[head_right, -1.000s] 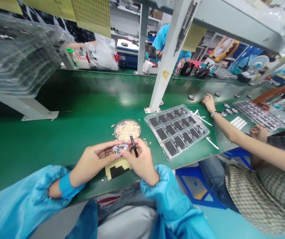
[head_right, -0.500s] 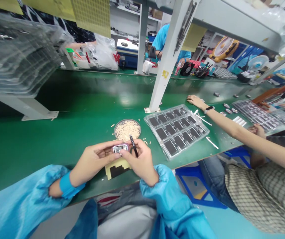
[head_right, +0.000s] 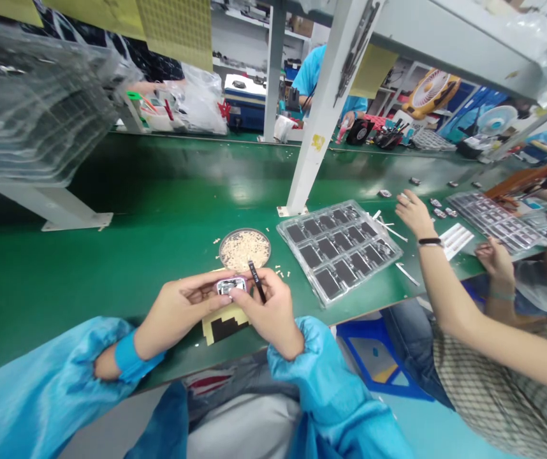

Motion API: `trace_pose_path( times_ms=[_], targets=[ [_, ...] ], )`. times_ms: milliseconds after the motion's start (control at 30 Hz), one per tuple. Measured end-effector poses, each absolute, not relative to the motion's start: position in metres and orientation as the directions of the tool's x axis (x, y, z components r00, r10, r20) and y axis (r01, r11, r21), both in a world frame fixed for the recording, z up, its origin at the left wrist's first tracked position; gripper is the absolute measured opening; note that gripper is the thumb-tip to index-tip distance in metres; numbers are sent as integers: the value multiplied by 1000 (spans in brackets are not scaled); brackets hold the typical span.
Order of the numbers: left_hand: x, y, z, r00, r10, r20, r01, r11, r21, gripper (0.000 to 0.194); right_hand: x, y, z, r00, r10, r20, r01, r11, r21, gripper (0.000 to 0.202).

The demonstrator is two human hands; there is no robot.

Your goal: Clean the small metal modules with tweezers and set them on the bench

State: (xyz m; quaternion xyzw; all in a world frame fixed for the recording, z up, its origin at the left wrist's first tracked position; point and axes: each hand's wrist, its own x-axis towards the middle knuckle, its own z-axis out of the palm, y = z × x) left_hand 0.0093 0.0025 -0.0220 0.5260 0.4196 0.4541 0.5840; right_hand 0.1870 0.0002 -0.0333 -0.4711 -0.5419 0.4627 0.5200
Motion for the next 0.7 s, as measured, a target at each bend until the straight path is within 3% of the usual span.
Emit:
trace_pose_path(
  times_ms=[333,500,567,700],
  targets=[
    [10,4,-26,224,974,19,-18,-16,1000,36,185,0,-32,-15,994,109,18,109,-994,26],
    [10,4,-20,243,956,163,-8,-166,986,27,181,3,-33,-85,996,38,-92,30,-995,27],
    [10,4,-19,224,956,187,49,-203,978,26,180,4,-33,-97,995,24,-83,16,-996,24],
    [10,2,-21,208,974,90,226,-138,964,34,181,5,-32,-72,997,42,-11,42,-999,21]
  ],
)
